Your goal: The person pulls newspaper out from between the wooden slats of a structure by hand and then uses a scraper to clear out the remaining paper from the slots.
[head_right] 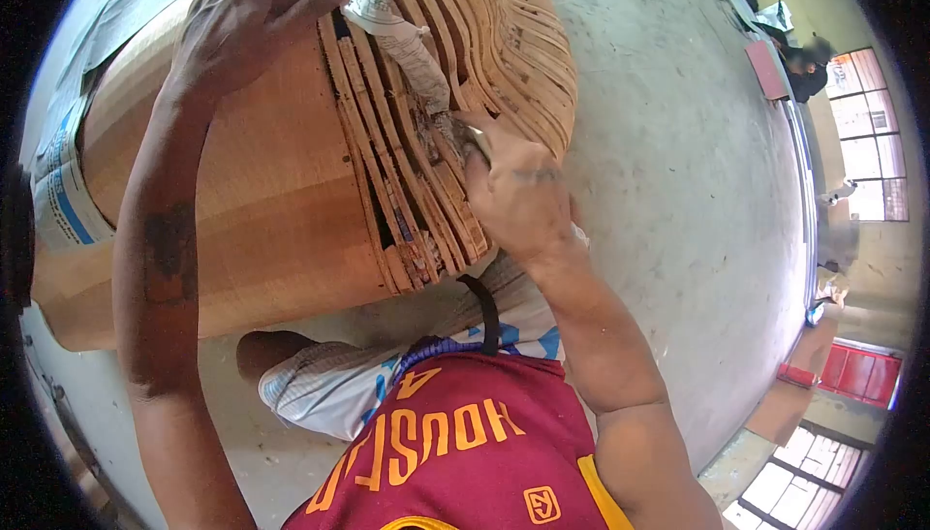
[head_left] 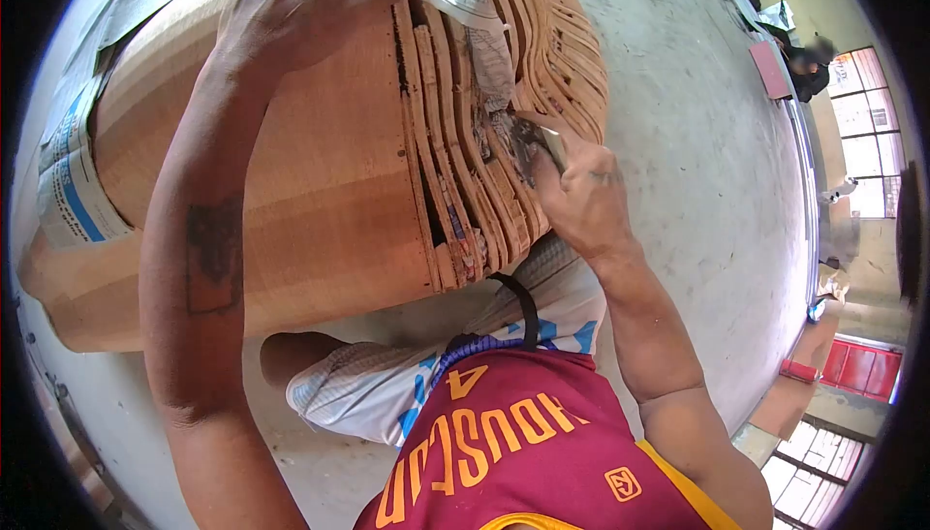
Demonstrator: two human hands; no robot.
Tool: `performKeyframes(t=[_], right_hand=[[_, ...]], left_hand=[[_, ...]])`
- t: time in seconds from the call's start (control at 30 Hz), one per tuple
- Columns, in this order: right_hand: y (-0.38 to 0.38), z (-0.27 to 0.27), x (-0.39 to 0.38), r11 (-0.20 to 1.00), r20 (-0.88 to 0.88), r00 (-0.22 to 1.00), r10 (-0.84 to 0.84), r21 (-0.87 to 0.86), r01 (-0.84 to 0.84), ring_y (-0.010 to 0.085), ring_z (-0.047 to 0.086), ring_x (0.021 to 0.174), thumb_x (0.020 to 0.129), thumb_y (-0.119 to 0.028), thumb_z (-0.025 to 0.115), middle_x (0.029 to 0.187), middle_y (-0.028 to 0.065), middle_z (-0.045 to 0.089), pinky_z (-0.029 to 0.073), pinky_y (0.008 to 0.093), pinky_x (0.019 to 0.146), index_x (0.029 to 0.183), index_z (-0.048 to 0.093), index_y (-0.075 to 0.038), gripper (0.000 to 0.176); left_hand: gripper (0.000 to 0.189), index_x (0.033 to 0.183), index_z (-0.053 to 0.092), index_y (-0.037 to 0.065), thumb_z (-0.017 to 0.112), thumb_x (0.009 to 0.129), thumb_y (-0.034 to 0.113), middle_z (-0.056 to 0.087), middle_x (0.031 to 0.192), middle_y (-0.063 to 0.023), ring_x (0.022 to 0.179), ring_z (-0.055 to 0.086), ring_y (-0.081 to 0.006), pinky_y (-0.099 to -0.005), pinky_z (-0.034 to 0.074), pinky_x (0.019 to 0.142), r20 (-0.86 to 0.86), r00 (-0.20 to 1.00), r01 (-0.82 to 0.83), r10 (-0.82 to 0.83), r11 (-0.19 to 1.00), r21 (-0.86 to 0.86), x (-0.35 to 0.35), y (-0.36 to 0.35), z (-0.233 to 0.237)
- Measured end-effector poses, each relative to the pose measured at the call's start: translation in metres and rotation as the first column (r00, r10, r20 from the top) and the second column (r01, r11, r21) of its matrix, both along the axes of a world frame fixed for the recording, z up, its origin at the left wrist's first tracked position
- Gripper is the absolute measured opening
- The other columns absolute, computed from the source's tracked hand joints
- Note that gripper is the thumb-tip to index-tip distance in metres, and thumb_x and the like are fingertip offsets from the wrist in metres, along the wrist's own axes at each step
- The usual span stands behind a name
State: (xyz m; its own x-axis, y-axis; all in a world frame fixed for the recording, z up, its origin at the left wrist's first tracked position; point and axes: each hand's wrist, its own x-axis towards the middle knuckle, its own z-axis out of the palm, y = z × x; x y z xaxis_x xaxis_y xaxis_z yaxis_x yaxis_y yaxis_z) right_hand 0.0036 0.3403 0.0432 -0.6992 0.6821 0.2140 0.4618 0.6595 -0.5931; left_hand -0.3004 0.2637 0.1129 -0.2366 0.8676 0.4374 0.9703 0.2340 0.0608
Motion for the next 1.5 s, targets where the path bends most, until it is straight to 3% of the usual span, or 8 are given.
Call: performKeyframes(t=[0.13,0.37,0.9,1.1,1.2,1.3,1.43,1.5], right_hand=[[0.008,-0.005,-0.005,1.000,-0.002,1.000,-0.027,0.002,0.027,0.0486,0.072,0.090,0.095,-0.009,0.062,0.095,0.0283,0.074,0.057,0.0541,0.084,0.127,0.072,-0.007,0.034],[0.001,0.004,0.004,0.998,0.003,0.999,0.033,-0.047,-0.032,0.0473,0.073,0.092,0.094,-0.007,0.062,0.095,0.0287,0.074,0.057,0.0532,0.084,0.127,0.073,-0.005,0.035],[-0.019,-0.013,-0.013,0.980,-0.061,0.995,-0.085,0.176,0.094,0.0487,0.072,0.098,0.097,-0.007,0.063,0.104,0.0281,0.075,0.057,0.0546,0.087,0.126,0.072,-0.004,0.030],[-0.027,-0.006,-0.011,0.988,0.001,0.995,-0.096,0.120,0.095,0.0490,0.072,0.102,0.100,-0.011,0.062,0.104,0.0275,0.075,0.057,0.0533,0.089,0.127,0.072,-0.006,0.030],[-0.027,0.003,0.005,0.997,0.056,0.998,-0.031,0.074,0.027,0.0478,0.071,0.104,0.100,-0.013,0.061,0.105,0.0273,0.075,0.056,0.0520,0.090,0.129,0.072,-0.007,0.032],[-0.024,0.000,0.037,0.999,0.000,1.000,-0.023,-0.025,0.023,0.0458,0.071,0.106,0.099,-0.013,0.060,0.106,0.0271,0.075,0.056,0.0509,0.091,0.130,0.072,-0.007,0.034],[-0.013,-0.009,0.051,0.999,-0.124,0.992,0.001,-0.042,-0.006,0.0432,0.073,0.105,0.099,-0.013,0.063,0.107,0.0255,0.076,0.058,0.0486,0.089,0.130,0.073,-0.007,0.034],[-0.011,-0.013,0.049,0.997,-0.179,0.983,0.047,-0.047,-0.056,0.0425,0.074,0.102,0.099,-0.014,0.065,0.107,0.0242,0.077,0.059,0.0473,0.087,0.130,0.074,-0.008,0.033]], left_hand=[[0.075,0.148,0.060,0.010,0.062,0.100,0.067,0.058,0.153,-0.0174,0.144,0.052,-0.0356,-0.0499,0.038,0.122,-0.016,1.000,0.025,-0.023,0.992,0.126,0.003,0.004,-0.012],[0.076,0.147,0.061,0.009,0.062,0.100,0.068,0.060,0.150,-0.0175,0.143,0.053,-0.0360,-0.0505,0.039,0.121,0.016,1.000,-0.021,0.021,1.000,-0.011,0.006,0.003,0.008],[0.073,0.143,0.066,0.011,0.059,0.101,0.070,0.063,0.147,-0.0159,0.138,0.059,-0.0340,-0.0482,0.043,0.119,0.047,0.998,0.039,-0.045,0.992,0.121,0.009,-0.011,0.005],[0.061,0.136,0.069,0.009,0.076,0.097,0.055,0.066,0.139,-0.0171,0.128,0.065,-0.0352,-0.0507,0.047,0.114,0.133,0.975,0.151,-0.180,0.967,0.205,-0.011,-0.009,-0.001],[0.053,0.132,0.070,0.009,0.085,0.091,0.040,0.064,0.136,-0.0165,0.130,0.061,-0.0353,-0.0492,0.047,0.114,0.066,0.930,0.304,-0.362,0.857,0.416,-0.015,-0.009,-0.010],[0.073,0.145,0.067,0.025,0.094,0.078,0.036,0.057,0.154,-0.0041,0.146,0.052,-0.0283,-0.0504,0.042,0.121,-0.073,0.947,0.312,-0.314,0.835,0.453,0.011,-0.018,-0.023],[0.091,0.156,0.056,0.030,0.098,0.075,0.035,0.042,0.169,-0.0039,0.156,0.039,-0.0319,-0.0549,0.031,0.132,-0.207,0.922,0.366,-0.328,0.912,0.183,0.086,-0.015,-0.018],[0.078,0.147,0.064,0.030,0.096,0.076,0.033,0.049,0.162,-0.0016,0.153,0.043,-0.0293,-0.0551,0.026,0.133,-0.328,0.873,0.386,-0.360,0.922,0.017,0.087,0.007,-0.019]])
